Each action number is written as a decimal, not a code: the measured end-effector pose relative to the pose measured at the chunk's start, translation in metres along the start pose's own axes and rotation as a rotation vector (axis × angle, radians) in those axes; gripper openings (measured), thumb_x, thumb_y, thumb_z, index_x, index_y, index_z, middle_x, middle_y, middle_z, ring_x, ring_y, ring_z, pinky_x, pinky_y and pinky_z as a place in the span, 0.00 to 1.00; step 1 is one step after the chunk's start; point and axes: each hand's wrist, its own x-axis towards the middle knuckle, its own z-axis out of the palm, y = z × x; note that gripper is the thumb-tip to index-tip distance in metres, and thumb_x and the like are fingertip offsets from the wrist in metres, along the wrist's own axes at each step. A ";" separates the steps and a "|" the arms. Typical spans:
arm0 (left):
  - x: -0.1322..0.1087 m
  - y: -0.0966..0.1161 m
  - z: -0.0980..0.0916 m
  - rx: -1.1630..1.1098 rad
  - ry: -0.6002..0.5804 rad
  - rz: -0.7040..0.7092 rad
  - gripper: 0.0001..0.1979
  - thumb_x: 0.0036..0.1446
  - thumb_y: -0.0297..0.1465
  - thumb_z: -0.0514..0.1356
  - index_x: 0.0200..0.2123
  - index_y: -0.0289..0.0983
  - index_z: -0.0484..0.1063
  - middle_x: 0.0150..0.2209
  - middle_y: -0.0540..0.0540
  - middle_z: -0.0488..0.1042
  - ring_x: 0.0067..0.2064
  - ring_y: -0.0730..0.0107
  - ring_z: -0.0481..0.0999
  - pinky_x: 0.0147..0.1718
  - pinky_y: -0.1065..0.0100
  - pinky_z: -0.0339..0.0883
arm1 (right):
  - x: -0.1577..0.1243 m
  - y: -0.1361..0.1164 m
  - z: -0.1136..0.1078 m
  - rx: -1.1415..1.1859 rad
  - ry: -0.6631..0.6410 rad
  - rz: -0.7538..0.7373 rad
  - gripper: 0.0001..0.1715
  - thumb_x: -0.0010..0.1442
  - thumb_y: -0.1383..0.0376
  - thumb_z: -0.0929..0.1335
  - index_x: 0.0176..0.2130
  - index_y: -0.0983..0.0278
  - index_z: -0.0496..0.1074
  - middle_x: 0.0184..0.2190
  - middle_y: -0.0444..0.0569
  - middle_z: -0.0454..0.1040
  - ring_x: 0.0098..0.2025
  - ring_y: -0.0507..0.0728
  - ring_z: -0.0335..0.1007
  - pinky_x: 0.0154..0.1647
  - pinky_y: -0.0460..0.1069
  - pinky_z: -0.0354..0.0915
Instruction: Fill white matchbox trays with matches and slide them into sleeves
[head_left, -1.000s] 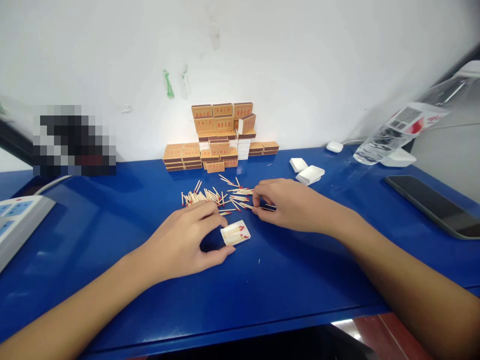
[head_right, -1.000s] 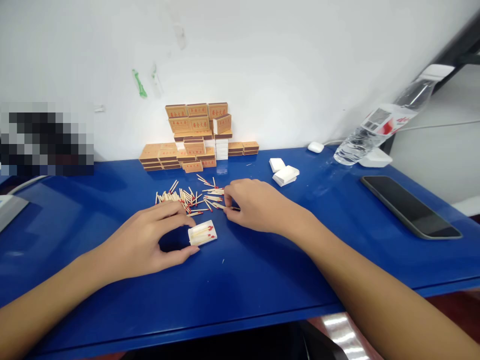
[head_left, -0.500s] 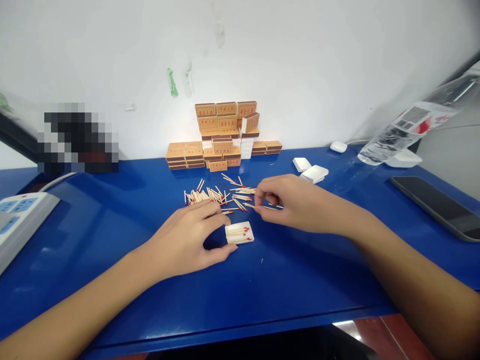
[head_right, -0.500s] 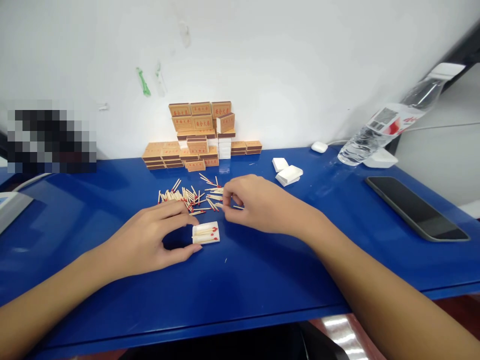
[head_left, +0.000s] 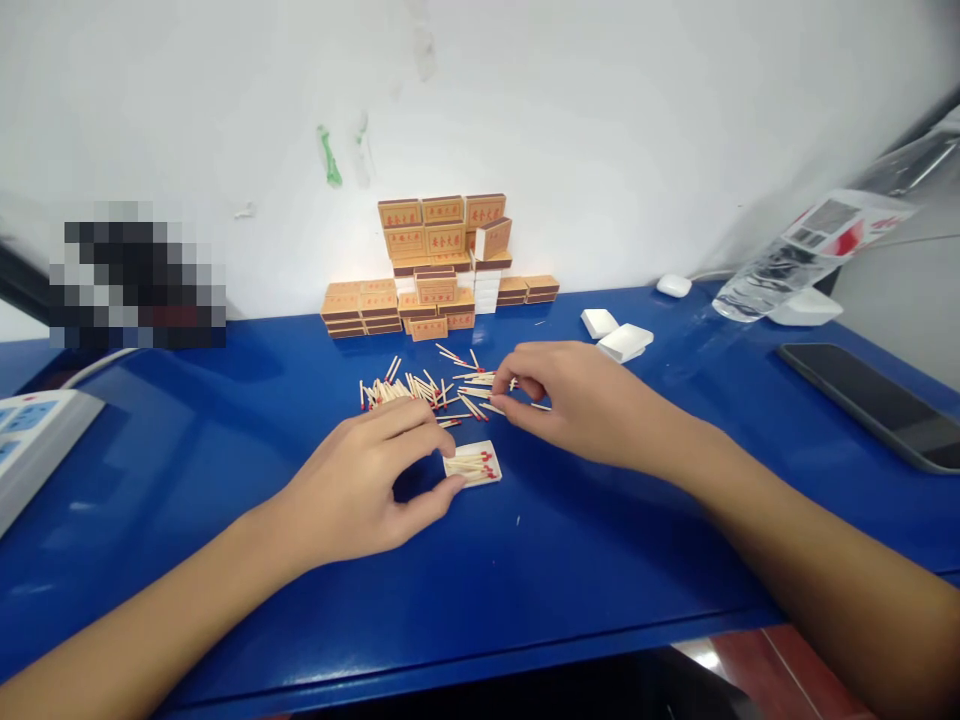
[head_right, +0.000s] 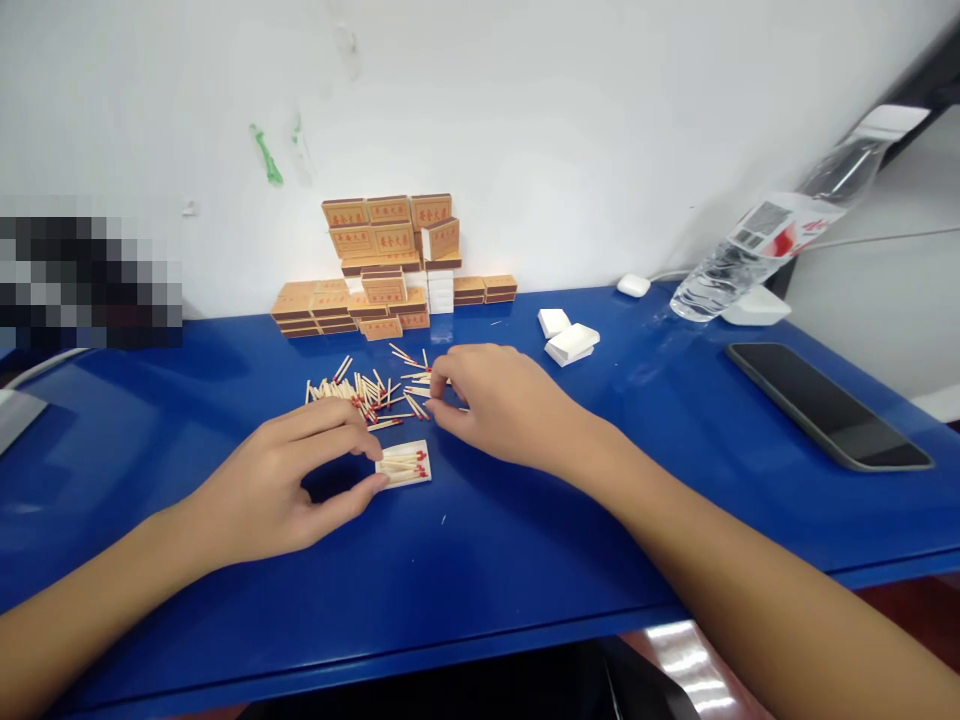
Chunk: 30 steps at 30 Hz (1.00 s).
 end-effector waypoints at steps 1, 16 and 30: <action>0.000 0.001 0.000 -0.010 -0.004 -0.002 0.07 0.68 0.33 0.61 0.42 0.37 0.77 0.38 0.45 0.74 0.38 0.64 0.74 0.39 0.62 0.71 | 0.001 0.002 0.002 -0.010 -0.017 0.014 0.05 0.65 0.65 0.69 0.36 0.62 0.77 0.32 0.45 0.74 0.31 0.52 0.64 0.34 0.49 0.55; -0.001 0.001 0.009 -0.149 -0.020 -0.056 0.07 0.69 0.31 0.61 0.41 0.39 0.81 0.37 0.46 0.74 0.39 0.67 0.74 0.39 0.64 0.70 | 0.003 0.001 0.017 -0.093 -0.122 0.206 0.07 0.65 0.61 0.69 0.38 0.62 0.75 0.36 0.49 0.78 0.34 0.56 0.69 0.32 0.51 0.56; 0.001 0.004 0.001 0.026 0.056 -0.043 0.17 0.63 0.41 0.67 0.49 0.37 0.75 0.39 0.46 0.76 0.39 0.63 0.76 0.38 0.61 0.71 | -0.010 -0.020 0.007 0.143 -0.197 -0.054 0.05 0.65 0.64 0.72 0.37 0.62 0.73 0.34 0.44 0.76 0.31 0.52 0.67 0.33 0.48 0.56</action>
